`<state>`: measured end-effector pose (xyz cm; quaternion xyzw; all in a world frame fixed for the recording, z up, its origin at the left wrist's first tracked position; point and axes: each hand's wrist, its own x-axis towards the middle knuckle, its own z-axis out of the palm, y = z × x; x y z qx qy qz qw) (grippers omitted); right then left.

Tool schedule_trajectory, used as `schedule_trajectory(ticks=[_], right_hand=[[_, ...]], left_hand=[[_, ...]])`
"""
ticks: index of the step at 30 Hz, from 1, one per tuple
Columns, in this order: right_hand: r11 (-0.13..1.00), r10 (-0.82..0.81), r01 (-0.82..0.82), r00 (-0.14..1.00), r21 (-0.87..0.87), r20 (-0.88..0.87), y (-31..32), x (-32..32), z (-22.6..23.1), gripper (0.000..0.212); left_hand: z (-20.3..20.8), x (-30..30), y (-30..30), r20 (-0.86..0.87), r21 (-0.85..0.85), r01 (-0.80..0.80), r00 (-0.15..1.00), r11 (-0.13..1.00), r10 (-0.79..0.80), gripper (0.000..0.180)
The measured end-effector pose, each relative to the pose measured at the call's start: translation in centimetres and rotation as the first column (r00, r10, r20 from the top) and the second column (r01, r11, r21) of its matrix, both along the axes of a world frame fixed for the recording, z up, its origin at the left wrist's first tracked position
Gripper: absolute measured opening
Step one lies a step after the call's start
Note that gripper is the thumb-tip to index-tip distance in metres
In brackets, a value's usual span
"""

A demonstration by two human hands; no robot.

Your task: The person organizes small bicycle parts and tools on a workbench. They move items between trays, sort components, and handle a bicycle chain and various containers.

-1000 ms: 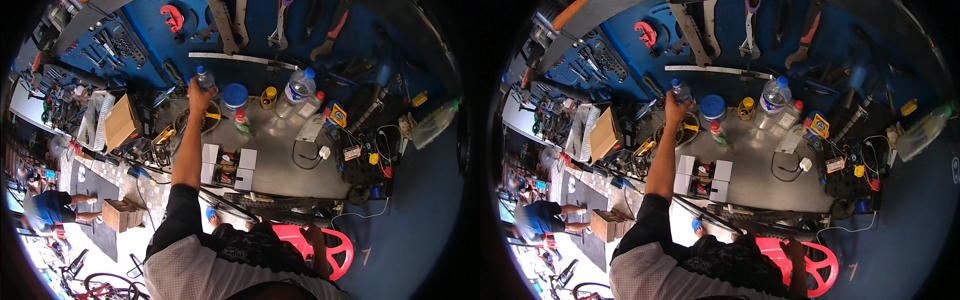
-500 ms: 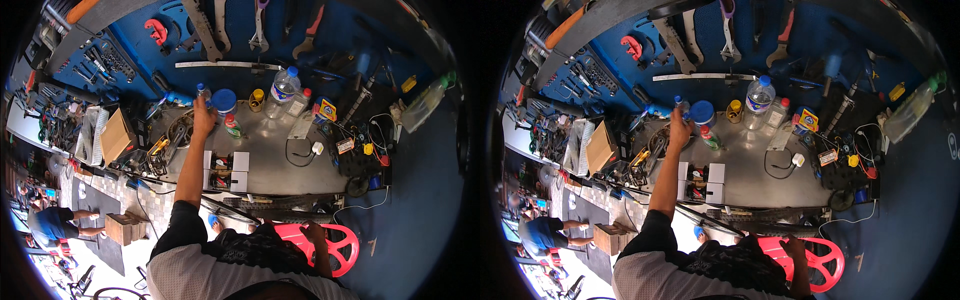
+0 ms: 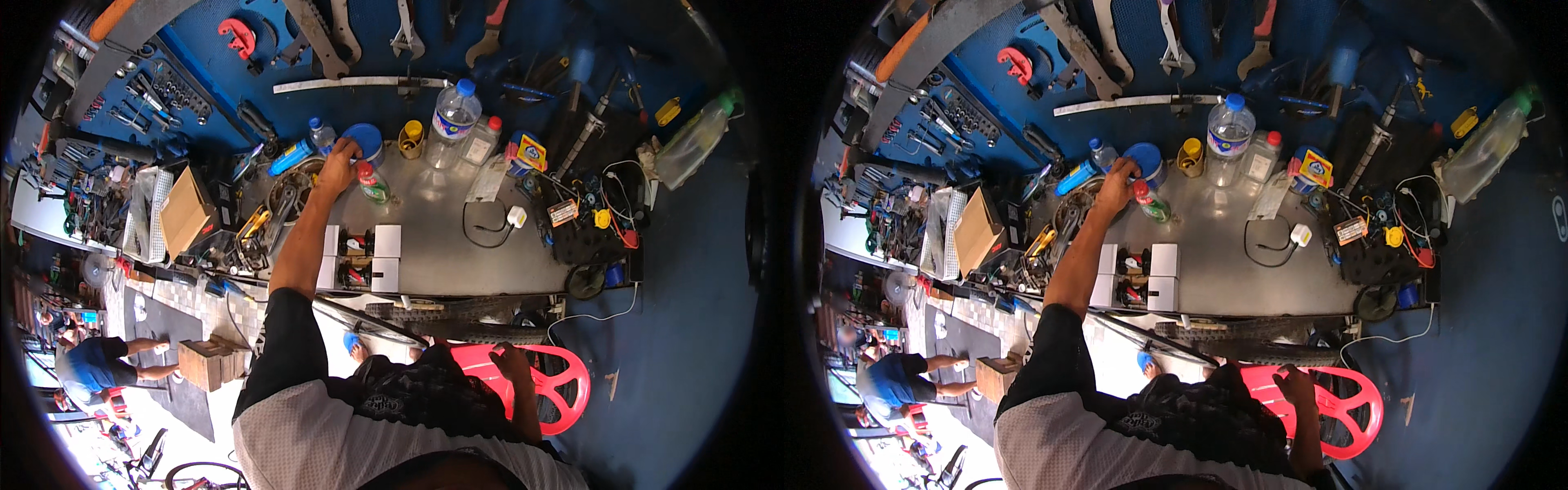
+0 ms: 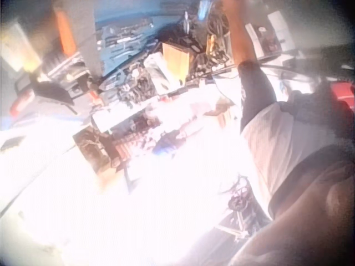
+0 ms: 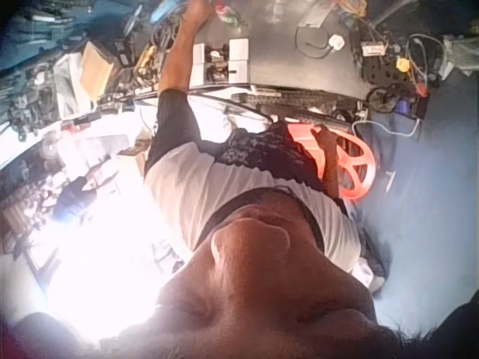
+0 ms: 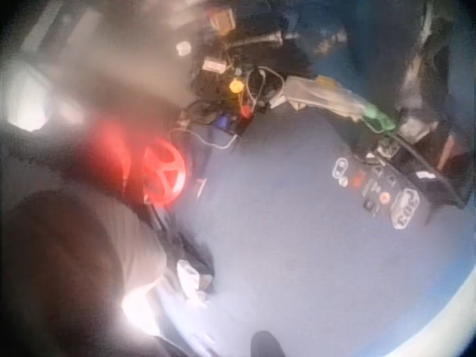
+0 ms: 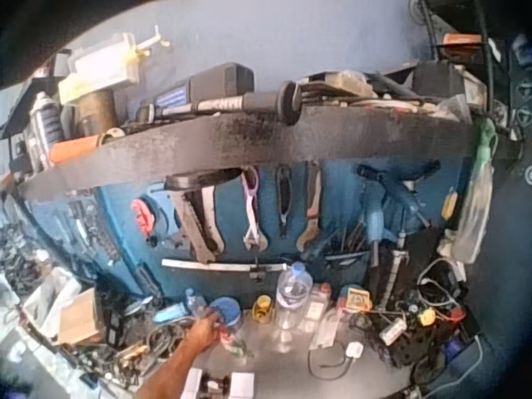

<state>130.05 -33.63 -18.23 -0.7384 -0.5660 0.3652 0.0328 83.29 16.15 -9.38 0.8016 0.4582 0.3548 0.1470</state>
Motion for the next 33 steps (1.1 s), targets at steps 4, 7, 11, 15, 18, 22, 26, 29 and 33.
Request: schedule_trajectory(ticks=[4, 7, 11, 15, 18, 22, 26, 29, 33], right_hand=[[0.999, 0.003, -0.002, 0.999, 0.04, -0.033, 0.9, -0.7, 0.4, 0.037], [0.997, 0.029, -0.027, 0.999, 0.073, -0.019, 1.3, -0.9, 0.2, 0.038], [1.0, 0.005, -0.004, 1.0, 0.028, -0.01, 1.8, -0.7, 0.4, 0.037], [0.999, -0.023, 0.023, 1.0, -0.024, -0.008, 0.8, -0.6, 0.5, 0.037], [0.999, -0.022, 0.021, 1.0, -0.044, -0.012, 0.0, -0.8, 0.5, 0.036], [0.999, -0.009, 0.008, 1.0, -0.032, -0.022, -0.1, -1.3, 0.7, 0.036], [1.0, 0.0, 0.0, 0.998, -0.004, -0.055, 0.3, -1.1, 0.6, 0.037], [1.0, -0.018, 0.019, 0.999, 0.003, -0.041, 0.1, -0.6, 0.4, 0.038], [1.0, -0.025, 0.025, 1.0, -0.007, -0.012, 0.2, -0.2, 0.4, 0.04]], left_hand=[[0.8, 0.0, 0.0, -0.035, -0.02, 0.043, 0.998, 0.999, -0.044, 0.031], [1.7, 0.7, -0.3, -0.107, -0.04, 0.014, 0.994, 0.999, -0.018, 0.025], [2.1, -0.1, 0.3, -0.122, 0.004, 0.036, 0.992, 0.999, -0.035, 0.023], [2.3, 0.0, -0.1, -0.144, -0.059, 0.011, 0.989, 0.998, -0.019, 0.021], [2.2, 0.2, -0.9, -0.19, -0.048, 0.019, 0.981, 0.999, -0.028, 0.019], [2.3, 0.0, -1.5, -0.17, -0.004, 0.049, 0.984, 0.999, -0.049, 0.019], [1.8, -0.6, -0.7, -0.101, 0.06, -0.021, 0.995, 0.998, 0.027, 0.019], [1.9, 0.1, -0.6, -0.051, 0.039, -0.108, 0.993, 0.993, 0.11, 0.017], [1.9, -0.1, -0.3, 0.043, 0.076, -0.113, 0.993, 0.991, 0.11, 0.016]])
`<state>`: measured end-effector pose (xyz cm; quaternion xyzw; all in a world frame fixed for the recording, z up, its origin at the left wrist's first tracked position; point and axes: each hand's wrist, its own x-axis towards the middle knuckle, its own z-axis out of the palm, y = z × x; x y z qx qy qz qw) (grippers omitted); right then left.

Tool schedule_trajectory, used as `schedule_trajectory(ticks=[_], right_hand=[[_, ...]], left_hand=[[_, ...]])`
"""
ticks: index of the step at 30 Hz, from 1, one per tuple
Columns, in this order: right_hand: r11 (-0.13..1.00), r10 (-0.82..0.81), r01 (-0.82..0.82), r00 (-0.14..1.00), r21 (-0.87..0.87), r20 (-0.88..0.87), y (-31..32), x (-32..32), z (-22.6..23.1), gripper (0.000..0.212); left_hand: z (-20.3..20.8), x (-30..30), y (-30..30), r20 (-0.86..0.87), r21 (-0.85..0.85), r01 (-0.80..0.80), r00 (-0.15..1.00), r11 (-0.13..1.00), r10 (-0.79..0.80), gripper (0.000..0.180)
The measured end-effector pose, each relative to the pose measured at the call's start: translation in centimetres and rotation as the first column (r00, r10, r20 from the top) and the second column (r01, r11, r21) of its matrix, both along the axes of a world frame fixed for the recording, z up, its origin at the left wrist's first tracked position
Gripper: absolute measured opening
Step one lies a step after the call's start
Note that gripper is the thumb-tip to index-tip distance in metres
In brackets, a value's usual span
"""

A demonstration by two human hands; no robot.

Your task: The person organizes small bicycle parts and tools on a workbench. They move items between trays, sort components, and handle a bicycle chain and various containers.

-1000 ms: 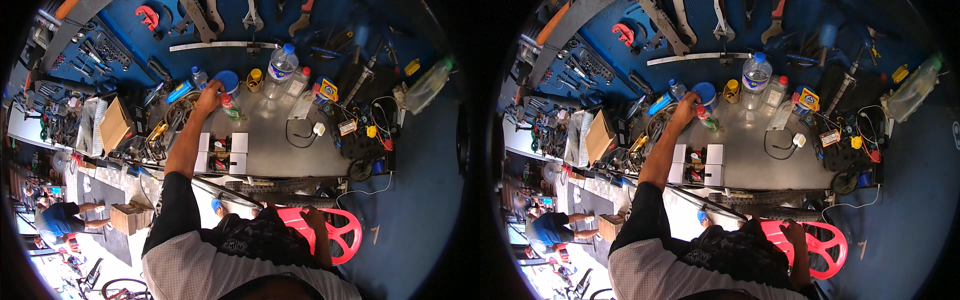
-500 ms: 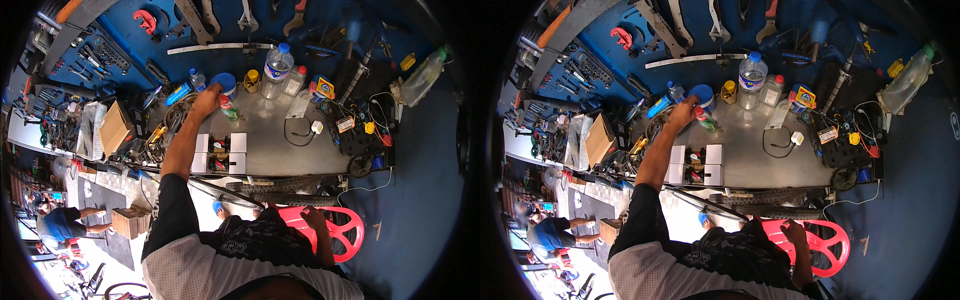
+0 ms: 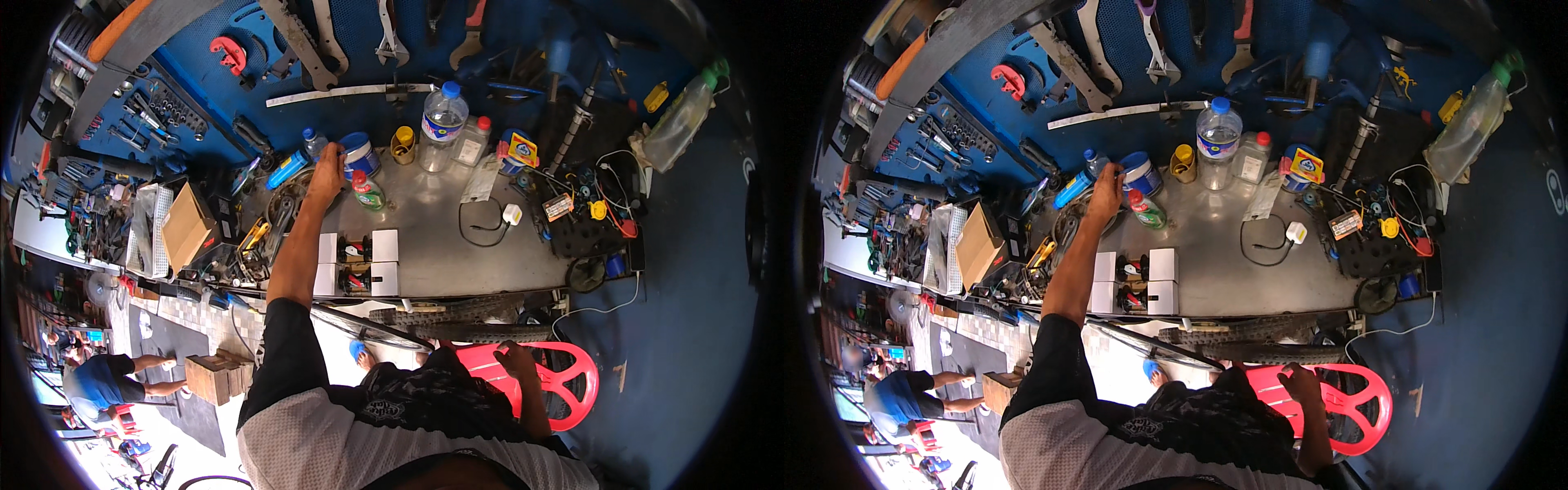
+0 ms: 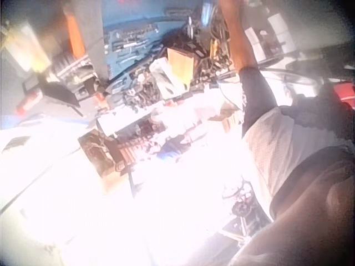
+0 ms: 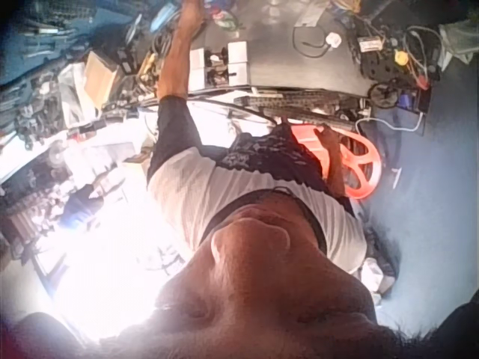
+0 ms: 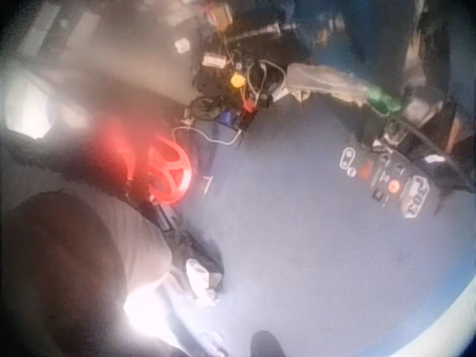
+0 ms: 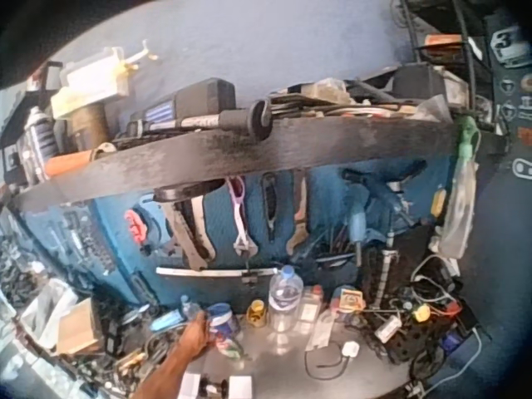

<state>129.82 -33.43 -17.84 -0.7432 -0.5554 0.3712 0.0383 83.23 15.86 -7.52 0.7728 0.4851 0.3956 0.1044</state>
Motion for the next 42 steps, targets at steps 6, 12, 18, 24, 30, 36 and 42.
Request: schedule_trajectory(ticks=[6, 12, 18, 24, 30, 36, 42], right_hand=[[0.995, -0.055, 0.058, 0.997, -0.076, 0.051, 0.5, 0.5, 0.0, 0.038], [0.989, -0.09, 0.098, 0.994, 0.114, -0.068, 4.0, 0.5, 3.2, 0.029], [0.889, -0.005, 0.083, 0.985, 0.451, -0.171, 13.8, -5.0, 12.7, 0.044], [0.707, 0.094, 0.028, 0.987, 0.706, -0.133, 26.0, -11.7, 21.3, 0.114], [0.863, 0.184, 0.005, 0.928, 0.505, -0.323, 27.7, -10.5, 22.9, 0.125], [0.724, 0.12, -0.031, 0.989, 0.689, -0.081, 24.5, -10.7, 20.1, 0.113], [0.702, 0.021, 0.091, 0.989, 0.706, -0.148, 23.0, -11.5, 21.0, 0.113]], left_hand=[[1.1, 0.4, 0.0, 0.082, 0.067, -0.069, 0.995, 0.995, 0.064, 0.016], [6.0, -0.3, -1.1, 0.157, 0.246, -0.119, 0.984, 0.962, 0.081, 0.015], [14.1, 2.6, -5.5, 0.079, 0.259, -0.015, 0.997, 0.966, -0.005, 0.014], [16.1, 8.6, -12.6, 0.058, 0.255, 0.195, 0.975, 0.947, -0.216, 0.019], [14.0, 13.1, -19.4, 0.232, 0.068, 0.372, 0.896, 0.926, -0.377, 0.023], [15.0, 15.5, -21.0, -0.081, 0.024, 0.353, 0.933, 0.935, -0.35, 0.047], [14.6, 17.0, -22.0, -0.033, 0.18, 0.237, 0.971, 0.955, -0.235, 0.023]])
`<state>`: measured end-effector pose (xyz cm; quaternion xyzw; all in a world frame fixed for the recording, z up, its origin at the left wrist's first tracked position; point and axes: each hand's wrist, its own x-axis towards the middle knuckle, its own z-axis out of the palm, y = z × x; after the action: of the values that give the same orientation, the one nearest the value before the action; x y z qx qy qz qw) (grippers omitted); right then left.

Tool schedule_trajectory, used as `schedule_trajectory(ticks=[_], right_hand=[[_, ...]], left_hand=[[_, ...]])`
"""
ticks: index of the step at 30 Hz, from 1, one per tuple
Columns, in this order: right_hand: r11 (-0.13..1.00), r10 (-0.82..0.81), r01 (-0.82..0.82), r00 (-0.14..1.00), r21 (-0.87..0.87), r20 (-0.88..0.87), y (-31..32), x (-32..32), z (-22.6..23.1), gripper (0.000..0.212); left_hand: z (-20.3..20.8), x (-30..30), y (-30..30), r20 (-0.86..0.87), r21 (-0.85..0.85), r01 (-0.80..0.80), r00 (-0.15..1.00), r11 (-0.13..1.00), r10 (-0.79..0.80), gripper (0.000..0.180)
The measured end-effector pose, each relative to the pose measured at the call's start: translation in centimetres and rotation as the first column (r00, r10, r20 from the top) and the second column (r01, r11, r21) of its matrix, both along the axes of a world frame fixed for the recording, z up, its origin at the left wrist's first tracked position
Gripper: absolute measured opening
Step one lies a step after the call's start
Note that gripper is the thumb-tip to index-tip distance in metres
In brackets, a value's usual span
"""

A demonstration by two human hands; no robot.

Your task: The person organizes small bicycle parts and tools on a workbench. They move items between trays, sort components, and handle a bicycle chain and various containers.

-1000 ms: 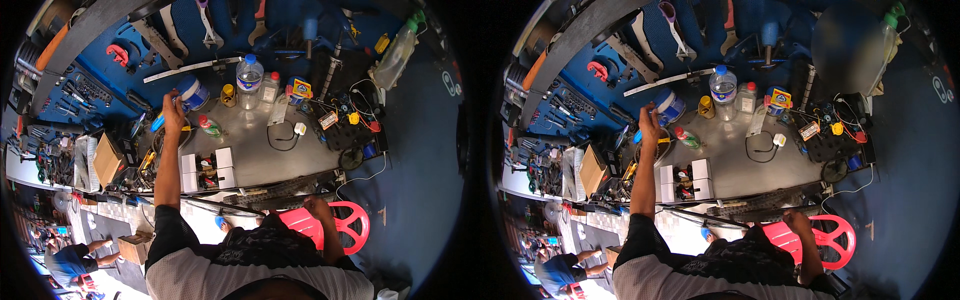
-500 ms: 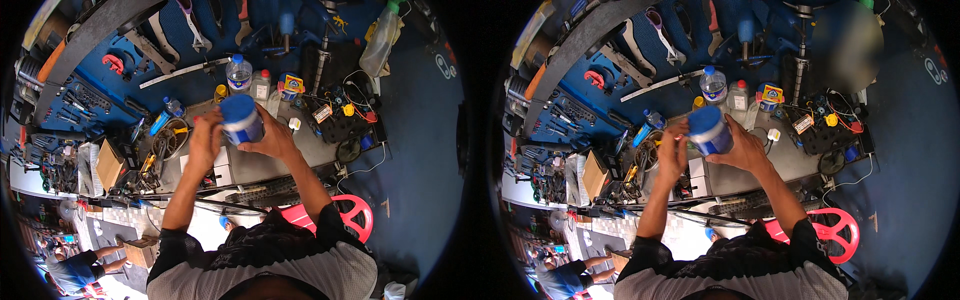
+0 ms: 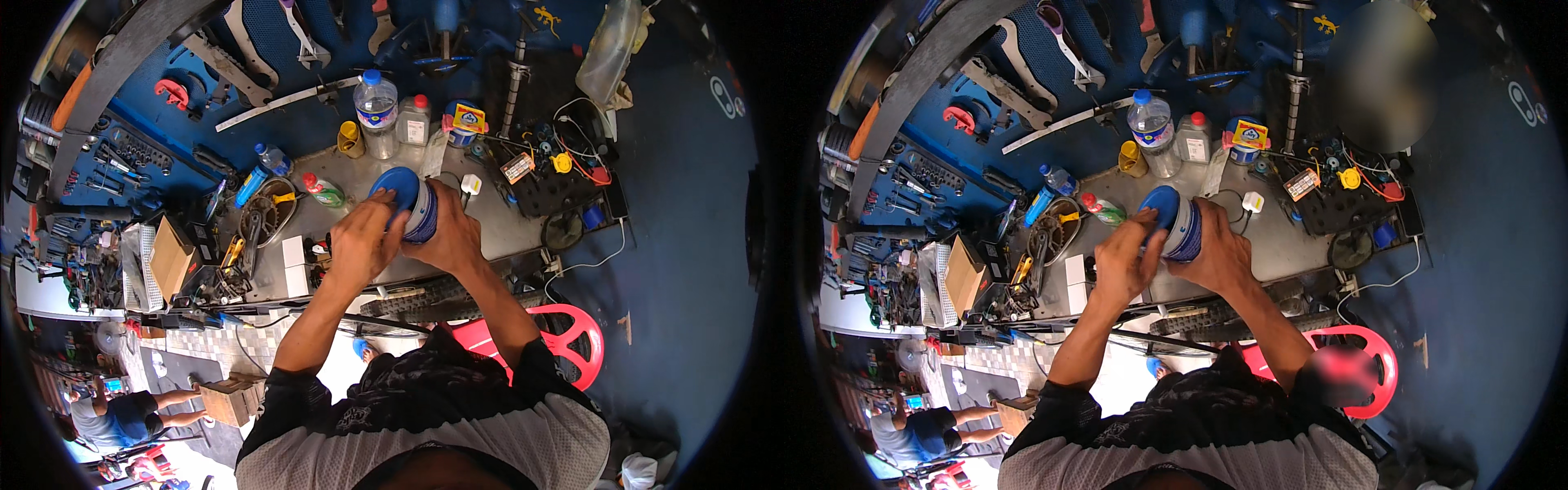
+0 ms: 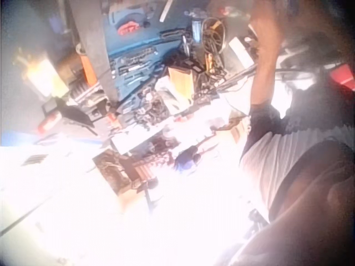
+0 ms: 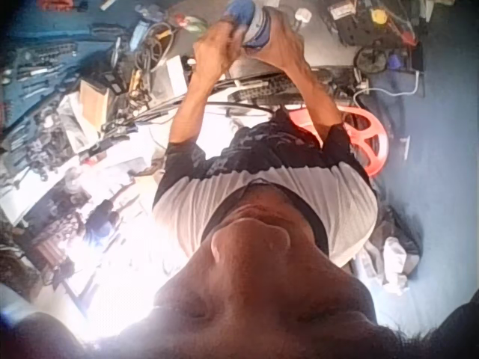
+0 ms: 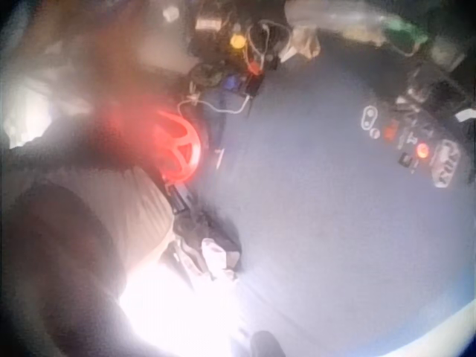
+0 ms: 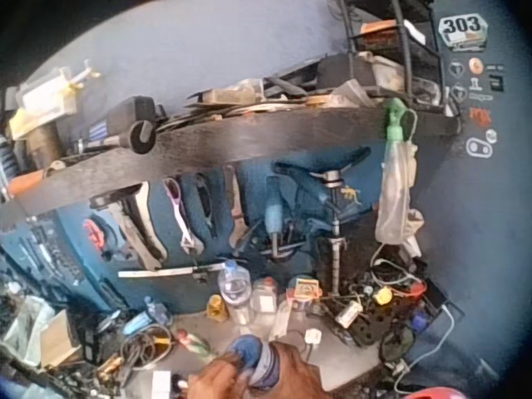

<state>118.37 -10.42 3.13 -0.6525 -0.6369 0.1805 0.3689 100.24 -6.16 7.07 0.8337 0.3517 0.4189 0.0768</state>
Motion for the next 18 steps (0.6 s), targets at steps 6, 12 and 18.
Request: schedule_trajectory(ticks=[6, 12, 18], right_hand=[[0.994, 0.077, -0.064, 0.985, 0.084, -0.156, -1.3, 1.8, -2.7, 0.121], [0.978, 0.133, -0.088, 0.961, 0.187, -0.242, -1.6, 2.3, -4.1, 0.124], [0.99, 0.083, -0.065, 0.985, 0.121, -0.148, -2.0, 1.0, -2.6, 0.115]], left_hand=[[3.1, -0.7, -0.9, 0.317, -0.261, 0.073, 0.948, 0.963, 0.014, 0.014], [4.6, -0.9, -2.8, 0.369, -0.282, 0.162, 0.928, 0.945, -0.049, 0.017], [2.6, 1.2, -3.9, -0.186, 0.055, 0.043, 0.982, 0.998, -0.032, 0.037]])
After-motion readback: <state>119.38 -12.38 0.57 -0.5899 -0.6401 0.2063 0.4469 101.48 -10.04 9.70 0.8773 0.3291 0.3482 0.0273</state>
